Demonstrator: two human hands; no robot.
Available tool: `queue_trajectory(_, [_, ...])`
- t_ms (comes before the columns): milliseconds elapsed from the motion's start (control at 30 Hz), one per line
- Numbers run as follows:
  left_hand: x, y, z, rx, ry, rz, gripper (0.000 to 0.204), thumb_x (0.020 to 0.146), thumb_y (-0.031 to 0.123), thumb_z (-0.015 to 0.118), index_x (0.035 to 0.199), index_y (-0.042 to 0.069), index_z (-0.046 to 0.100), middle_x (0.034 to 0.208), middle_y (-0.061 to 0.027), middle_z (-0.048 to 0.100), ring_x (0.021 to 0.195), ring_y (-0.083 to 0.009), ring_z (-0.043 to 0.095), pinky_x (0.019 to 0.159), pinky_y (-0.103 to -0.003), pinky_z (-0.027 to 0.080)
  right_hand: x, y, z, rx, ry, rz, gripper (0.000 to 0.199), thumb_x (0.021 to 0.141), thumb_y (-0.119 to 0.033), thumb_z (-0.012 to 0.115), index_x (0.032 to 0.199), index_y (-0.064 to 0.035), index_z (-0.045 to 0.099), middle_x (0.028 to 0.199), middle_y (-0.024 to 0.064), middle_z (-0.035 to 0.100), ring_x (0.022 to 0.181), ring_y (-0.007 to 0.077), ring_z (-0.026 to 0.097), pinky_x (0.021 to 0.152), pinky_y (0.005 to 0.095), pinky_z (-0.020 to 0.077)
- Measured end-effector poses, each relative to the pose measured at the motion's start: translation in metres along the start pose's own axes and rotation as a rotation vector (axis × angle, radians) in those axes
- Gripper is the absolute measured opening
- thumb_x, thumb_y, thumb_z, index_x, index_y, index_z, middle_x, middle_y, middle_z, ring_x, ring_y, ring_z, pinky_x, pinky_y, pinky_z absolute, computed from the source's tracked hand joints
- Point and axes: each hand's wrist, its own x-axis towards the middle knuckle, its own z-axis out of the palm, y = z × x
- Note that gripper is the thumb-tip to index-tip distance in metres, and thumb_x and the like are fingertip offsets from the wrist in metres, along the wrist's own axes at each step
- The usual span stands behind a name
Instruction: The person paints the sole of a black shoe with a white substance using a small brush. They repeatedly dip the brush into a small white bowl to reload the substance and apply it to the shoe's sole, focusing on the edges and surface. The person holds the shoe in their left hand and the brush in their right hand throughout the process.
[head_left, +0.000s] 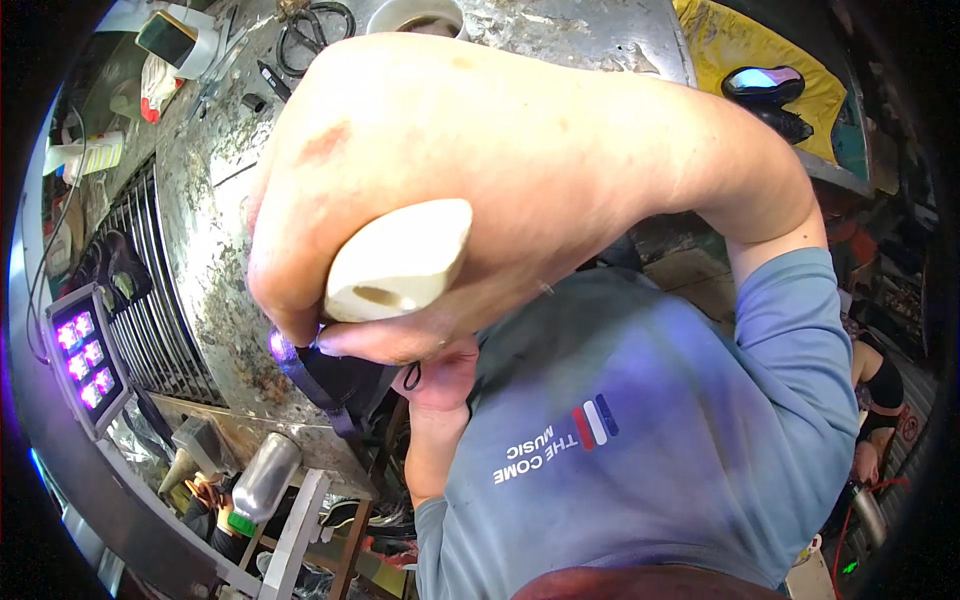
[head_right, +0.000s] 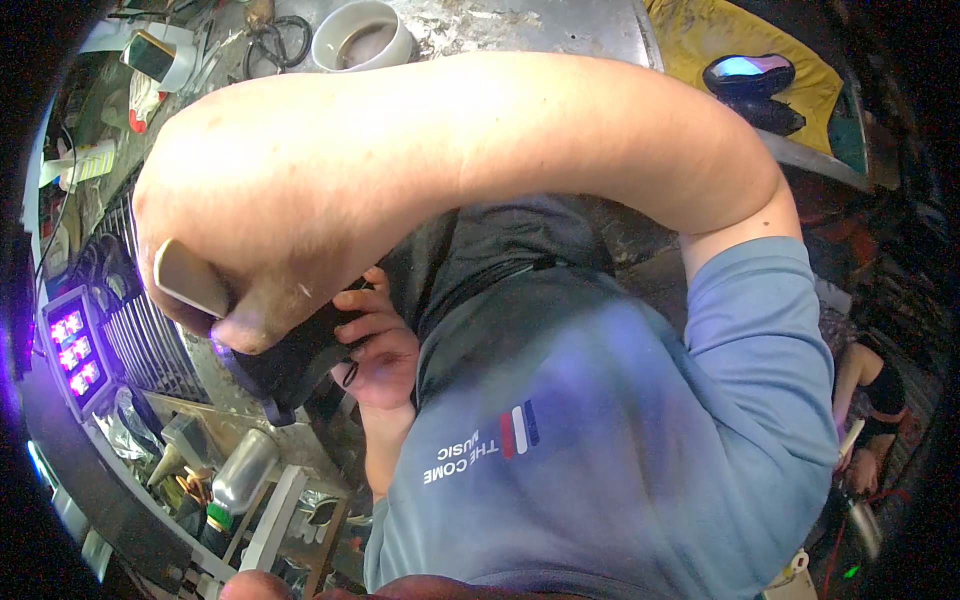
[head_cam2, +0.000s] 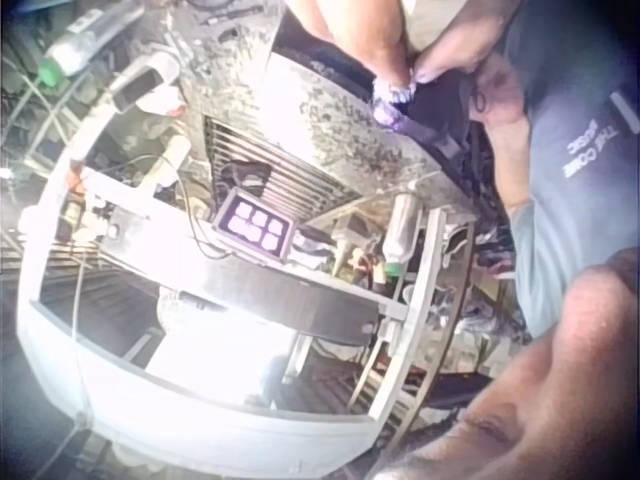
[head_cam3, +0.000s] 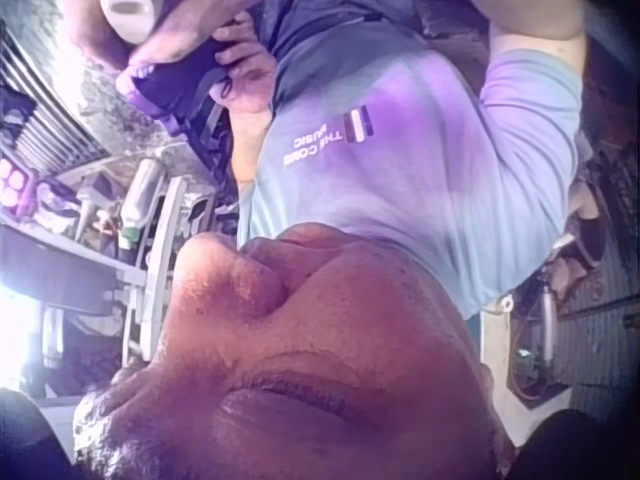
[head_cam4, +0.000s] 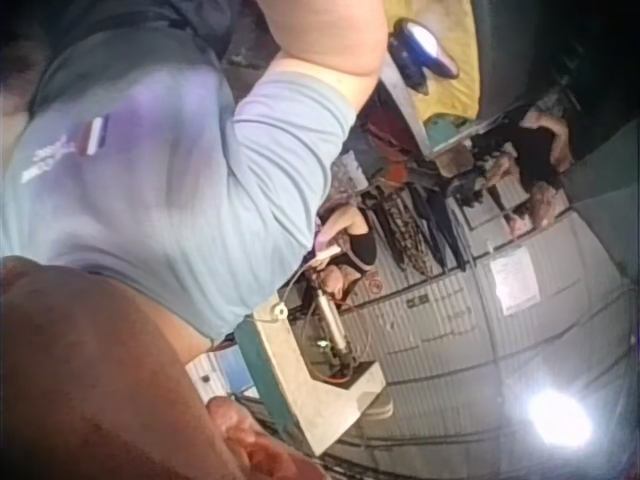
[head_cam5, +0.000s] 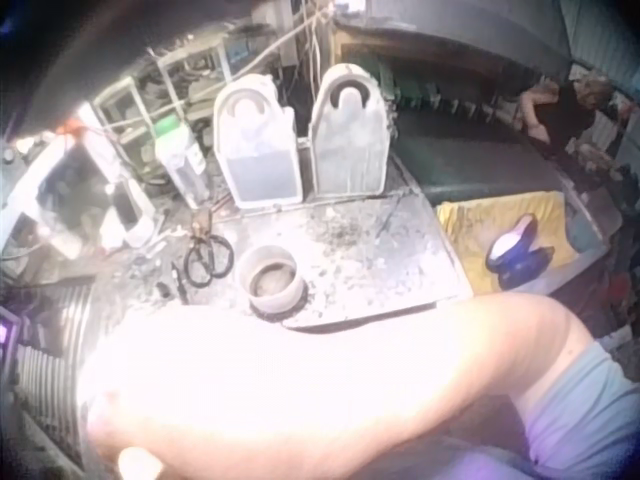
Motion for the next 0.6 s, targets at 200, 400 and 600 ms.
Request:
queue_trajectory(200, [0.006, -0.015, 0.003, -0.208, -0.085, -0.162, 0.046, 0.100, 0.013, 0.053, 0.138, -0.008, 0.039, 0.101, -0.0108, 0.072, 0.073, -0.0189, 0.071, 0.058, -0.028, 0.055, -0.002, -0.001, 0.006, 0.128, -0.005, 0.037, 0.019, 0.071, -0.023, 0.075, 0.085, -0.0090, 0.076, 0.076, 0.0096, 0.070, 0.073, 0.0300, 0.069, 0.068, 0.0414, 0.0546])
queue_trajectory(400, [0.019, -0.018, -0.003, -0.331, -0.248, -0.359, 0.043, 0.102, 0.015, 0.048, 0.137, -0.008, 0.039, 0.095, -0.0125, 0.073, 0.070, -0.0231, 0.072, 0.059, -0.033, 0.058, -0.007, 0.001, 0.013, 0.210, 0.017, 0.039, 0.019, 0.072, -0.022, 0.075, 0.086, -0.0089, 0.076, 0.077, 0.0096, 0.071, 0.074, 0.0291, 0.070, 0.070, 0.0404, 0.0550])
queue_trajectory(600, [0.041, -0.011, -0.016, -0.411, -0.491, -0.593, 0.043, 0.103, 0.016, 0.046, 0.137, -0.009, 0.039, 0.094, -0.0152, 0.073, 0.069, -0.0250, 0.073, 0.061, -0.035, 0.060, -0.013, 0.003, 0.018, 0.250, 0.020, 0.015, 0.018, 0.072, -0.020, 0.075, 0.085, -0.0084, 0.076, 0.079, 0.0103, 0.071, 0.076, 0.0283, 0.070, 0.072, 0.0400, 0.0551])
